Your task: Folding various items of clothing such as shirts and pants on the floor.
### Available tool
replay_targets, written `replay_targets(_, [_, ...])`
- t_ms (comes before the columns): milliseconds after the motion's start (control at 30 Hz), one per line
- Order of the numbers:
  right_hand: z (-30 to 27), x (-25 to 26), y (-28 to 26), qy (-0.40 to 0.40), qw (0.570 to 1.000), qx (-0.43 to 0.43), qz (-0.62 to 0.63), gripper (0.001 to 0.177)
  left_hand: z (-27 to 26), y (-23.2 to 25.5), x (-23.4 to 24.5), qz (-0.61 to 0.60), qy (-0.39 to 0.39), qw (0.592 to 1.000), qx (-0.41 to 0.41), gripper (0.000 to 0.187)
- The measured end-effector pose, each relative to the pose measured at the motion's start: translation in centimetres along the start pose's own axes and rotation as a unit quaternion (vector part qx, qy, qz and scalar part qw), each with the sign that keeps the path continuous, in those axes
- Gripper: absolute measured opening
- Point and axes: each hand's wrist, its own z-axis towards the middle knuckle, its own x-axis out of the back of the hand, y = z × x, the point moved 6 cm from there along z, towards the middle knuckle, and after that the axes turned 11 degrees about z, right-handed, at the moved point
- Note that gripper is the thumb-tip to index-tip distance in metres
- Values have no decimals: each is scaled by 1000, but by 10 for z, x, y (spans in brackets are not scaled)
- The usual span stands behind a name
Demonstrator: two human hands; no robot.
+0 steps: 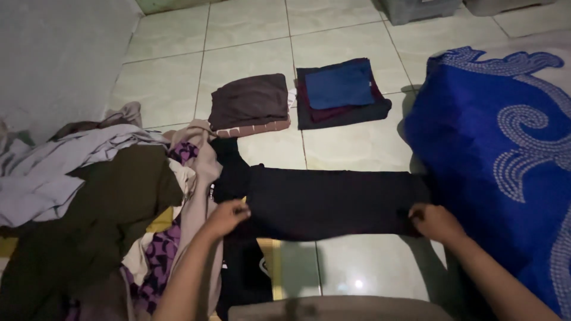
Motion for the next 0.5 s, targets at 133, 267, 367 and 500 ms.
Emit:
replay_targets(133, [38,8,3,61,994,-91,25,24,73,-7,6,22,46,997,65,27])
replay_targets(267, [66,-2,20,139,978,-134,80,23,145,-59,-29,-158,147,976,26,38])
replay_targets(367, [71,-13,25,180,970,-130,95,24,154,-61,-48,-180,172,965,87,48])
replay_targets(500, [56,-24,23,196,961,-151,120,36,133,-39,-46,-42,169,967,184,59])
